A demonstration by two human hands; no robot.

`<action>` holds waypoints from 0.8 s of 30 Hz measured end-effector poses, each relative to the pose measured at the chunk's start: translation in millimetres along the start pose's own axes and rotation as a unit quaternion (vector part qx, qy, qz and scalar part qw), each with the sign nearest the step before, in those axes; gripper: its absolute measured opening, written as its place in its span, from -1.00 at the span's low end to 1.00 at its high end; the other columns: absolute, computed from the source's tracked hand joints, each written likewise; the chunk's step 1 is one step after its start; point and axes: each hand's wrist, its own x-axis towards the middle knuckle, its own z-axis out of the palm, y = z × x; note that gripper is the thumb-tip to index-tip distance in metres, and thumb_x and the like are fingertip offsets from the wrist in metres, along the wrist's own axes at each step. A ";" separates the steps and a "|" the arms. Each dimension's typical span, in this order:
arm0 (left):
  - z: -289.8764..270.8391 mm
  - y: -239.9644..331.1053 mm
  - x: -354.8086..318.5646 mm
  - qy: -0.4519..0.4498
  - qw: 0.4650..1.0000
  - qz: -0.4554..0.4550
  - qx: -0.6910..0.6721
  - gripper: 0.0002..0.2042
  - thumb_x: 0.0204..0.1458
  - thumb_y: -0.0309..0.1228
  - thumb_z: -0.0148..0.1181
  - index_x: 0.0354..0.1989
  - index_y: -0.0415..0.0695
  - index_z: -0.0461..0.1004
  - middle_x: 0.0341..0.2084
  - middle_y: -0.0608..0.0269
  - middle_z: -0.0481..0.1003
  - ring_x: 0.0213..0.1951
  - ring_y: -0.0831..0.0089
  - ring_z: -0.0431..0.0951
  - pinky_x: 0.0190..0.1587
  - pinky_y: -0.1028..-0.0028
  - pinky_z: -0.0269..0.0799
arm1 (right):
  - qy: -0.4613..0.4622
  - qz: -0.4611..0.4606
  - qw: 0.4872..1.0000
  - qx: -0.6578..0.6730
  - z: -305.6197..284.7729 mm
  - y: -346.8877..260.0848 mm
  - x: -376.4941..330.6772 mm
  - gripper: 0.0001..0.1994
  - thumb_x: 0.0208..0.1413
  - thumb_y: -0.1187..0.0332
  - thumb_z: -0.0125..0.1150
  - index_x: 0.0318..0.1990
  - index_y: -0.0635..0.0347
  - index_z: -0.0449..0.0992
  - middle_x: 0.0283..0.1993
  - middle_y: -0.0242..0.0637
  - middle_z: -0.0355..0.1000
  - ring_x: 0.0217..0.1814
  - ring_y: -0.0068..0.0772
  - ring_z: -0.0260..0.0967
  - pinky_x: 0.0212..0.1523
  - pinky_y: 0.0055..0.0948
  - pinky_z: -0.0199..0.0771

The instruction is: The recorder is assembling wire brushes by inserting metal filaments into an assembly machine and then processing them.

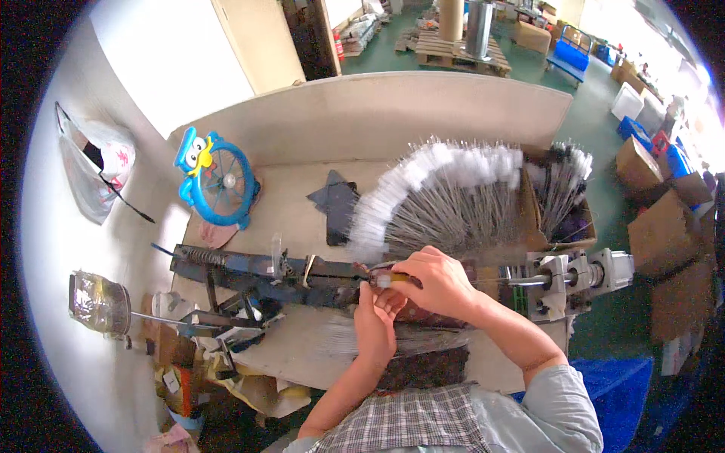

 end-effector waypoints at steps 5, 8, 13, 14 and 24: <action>-12.0 -10.5 0.8 0.002 0.999 0.020 -0.042 -0.65 0.17 -0.10 -0.15 -0.16 -0.17 0.30 -0.24 0.28 0.42 -0.16 0.48 0.42 -0.03 0.42 0.29 | 0.108 -0.056 0.991 -0.058 28.4 -8.2 -6.1 -0.74 -0.23 0.26 0.27 -0.31 0.11 0.54 -0.30 -0.37 0.45 -0.17 -0.30 0.34 -0.19 -0.33 0.34; -1.4 -9.9 -0.2 0.018 0.998 0.032 -0.051 -0.77 0.13 -0.26 -0.07 -0.21 -0.17 0.33 -0.31 0.29 0.43 -0.23 0.50 0.43 -0.12 0.46 0.33 | 0.158 -0.065 0.982 -0.077 28.1 -1.1 -8.6 -0.73 -0.27 0.27 0.28 -0.31 0.07 0.53 -0.29 -0.42 0.43 -0.16 -0.34 0.32 -0.20 -0.37 0.29; -3.5 -15.8 -2.0 0.024 0.997 0.057 -0.048 -0.89 0.07 -0.44 0.01 -0.27 -0.19 0.35 -0.39 0.30 0.42 -0.26 0.52 0.45 -0.20 0.48 0.36 | 0.160 -0.146 0.973 -0.081 17.6 3.9 -15.1 -0.77 -0.27 0.32 0.24 -0.33 -0.01 0.53 -0.30 -0.48 0.41 -0.16 -0.38 0.31 -0.19 -0.37 0.27; -4.3 -15.1 -1.6 0.018 0.997 0.066 -0.037 -0.90 0.06 -0.44 0.01 -0.29 -0.18 0.34 -0.38 0.29 0.43 -0.27 0.51 0.46 -0.19 0.50 0.37 | 0.160 -0.142 0.974 -0.079 17.0 4.6 -16.2 -0.77 -0.27 0.32 0.24 -0.33 -0.01 0.53 -0.30 -0.48 0.41 -0.16 -0.38 0.31 -0.19 -0.37 0.27; 7.0 -12.8 -1.8 0.037 0.995 0.076 -0.049 -0.90 0.01 -0.53 0.04 -0.28 -0.18 0.37 -0.35 0.28 0.46 -0.30 0.53 0.47 -0.19 0.51 0.36 | 0.172 -0.142 0.971 -0.083 15.2 5.3 -18.8 -0.75 -0.25 0.32 0.19 -0.30 -0.01 0.50 -0.25 -0.46 0.39 -0.12 -0.35 0.29 -0.16 -0.34 0.27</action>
